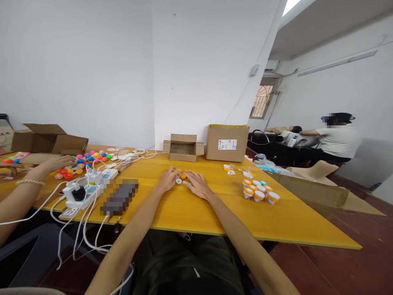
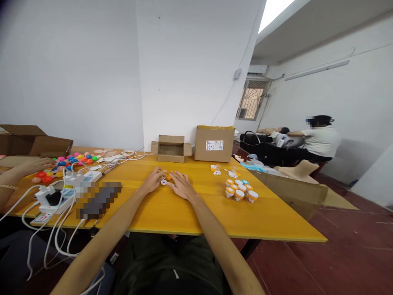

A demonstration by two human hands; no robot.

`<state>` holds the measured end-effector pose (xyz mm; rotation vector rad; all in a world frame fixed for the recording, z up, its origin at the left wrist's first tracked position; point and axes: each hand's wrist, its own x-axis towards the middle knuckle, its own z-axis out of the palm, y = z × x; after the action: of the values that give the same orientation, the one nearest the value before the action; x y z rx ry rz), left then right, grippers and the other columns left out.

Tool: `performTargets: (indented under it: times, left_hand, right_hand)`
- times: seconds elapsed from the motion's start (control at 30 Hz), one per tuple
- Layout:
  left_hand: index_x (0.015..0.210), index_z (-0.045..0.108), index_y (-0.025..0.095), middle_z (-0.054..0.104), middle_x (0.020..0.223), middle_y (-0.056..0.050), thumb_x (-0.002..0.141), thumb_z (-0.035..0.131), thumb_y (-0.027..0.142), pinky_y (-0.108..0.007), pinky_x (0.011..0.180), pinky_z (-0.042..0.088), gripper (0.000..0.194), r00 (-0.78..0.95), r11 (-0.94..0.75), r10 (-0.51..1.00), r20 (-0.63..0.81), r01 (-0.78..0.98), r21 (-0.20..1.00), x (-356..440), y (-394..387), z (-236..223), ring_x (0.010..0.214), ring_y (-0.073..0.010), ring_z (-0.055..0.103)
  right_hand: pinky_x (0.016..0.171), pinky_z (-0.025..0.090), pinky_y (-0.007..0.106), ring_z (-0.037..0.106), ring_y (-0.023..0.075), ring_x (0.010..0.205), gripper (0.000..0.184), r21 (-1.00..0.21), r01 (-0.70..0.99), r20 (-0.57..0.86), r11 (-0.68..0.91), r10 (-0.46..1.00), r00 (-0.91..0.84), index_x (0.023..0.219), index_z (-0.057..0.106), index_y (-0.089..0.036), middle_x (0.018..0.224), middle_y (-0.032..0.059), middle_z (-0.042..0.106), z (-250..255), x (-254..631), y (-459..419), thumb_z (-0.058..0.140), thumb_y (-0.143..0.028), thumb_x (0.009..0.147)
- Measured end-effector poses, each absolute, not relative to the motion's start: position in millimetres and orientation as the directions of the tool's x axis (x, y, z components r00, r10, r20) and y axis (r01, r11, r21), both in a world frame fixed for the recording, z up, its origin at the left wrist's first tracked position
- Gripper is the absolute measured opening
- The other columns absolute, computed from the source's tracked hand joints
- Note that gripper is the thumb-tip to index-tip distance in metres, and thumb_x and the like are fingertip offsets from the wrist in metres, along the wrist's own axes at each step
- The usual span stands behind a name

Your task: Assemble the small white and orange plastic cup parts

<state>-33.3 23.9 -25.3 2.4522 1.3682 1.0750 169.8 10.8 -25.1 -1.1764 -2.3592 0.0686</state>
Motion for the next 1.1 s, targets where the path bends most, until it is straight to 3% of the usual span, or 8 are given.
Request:
performTargets:
  times: [0.23,0.43,0.77,0.9,1.1]
  left_hand:
    - [0.102,0.072,0.024,0.054,0.122,-0.008,0.088,0.052,0.017,-0.042,0.103,0.045,0.026,0.322,-0.549,0.809,0.492,0.711,0.439,-34.4,26.0,-30.3,0.105,-0.0226,0.059]
    - [0.104,0.072,0.027,0.055,0.12,-0.006,0.089,0.053,0.017,-0.04,0.104,0.046,0.026,0.291,-0.522,0.821,0.491,0.73,0.441,-34.2,25.3,-29.8,0.108,-0.0232,0.059]
    - [0.115,0.069,0.036,0.048,0.137,-0.005,0.085,0.05,0.007,-0.048,0.108,0.038,0.046,0.35,-0.558,0.805,0.479,0.721,0.411,-34.5,24.6,-30.2,0.128,-0.0285,0.046]
    - [0.113,0.07,0.041,0.048,0.14,-0.003,0.082,0.054,0.006,-0.051,0.108,0.036,0.05,0.345,-0.529,0.832,0.434,0.728,0.436,-37.0,29.5,-35.1,0.13,-0.0296,0.043]
    - [0.109,0.071,0.038,0.049,0.14,-0.004,0.083,0.053,0.008,-0.051,0.107,0.035,0.044,0.314,-0.5,0.847,0.429,0.744,0.444,-37.4,29.8,-34.2,0.129,-0.0306,0.043]
  right_hand:
    - [0.098,0.039,0.042,0.054,0.0246,0.114,0.039,-0.323,0.768,0.434,0.553,0.808,-0.399,0.114,0.066,-0.027,0.119,0.0083,0.068,-18.5,173.8,8.2,0.034,-0.044,0.1]
    - [0.099,0.039,0.041,0.051,0.0232,0.119,0.04,-0.379,0.743,0.396,0.552,0.822,-0.408,0.115,0.066,-0.032,0.123,0.0027,0.067,-19.7,171.8,9.3,0.03,-0.044,0.102]
    - [0.091,0.044,0.036,0.061,0.0248,0.106,0.052,-0.508,0.718,0.448,0.475,0.858,-0.25,0.095,0.072,-0.026,0.106,0.0079,0.072,-20.4,183.1,17.2,0.025,-0.046,0.102]
    - [0.091,0.045,0.036,0.062,0.0256,0.106,0.054,-0.525,0.711,0.441,0.469,0.864,-0.244,0.089,0.074,-0.025,0.102,0.0085,0.074,-22.2,183.9,20.2,0.026,-0.046,0.102]
    - [0.089,0.045,0.034,0.063,0.0247,0.103,0.051,-0.496,0.726,0.419,0.476,0.864,-0.279,0.084,0.074,-0.025,0.098,0.0083,0.075,-21.6,181.4,18.1,0.03,-0.045,0.101]
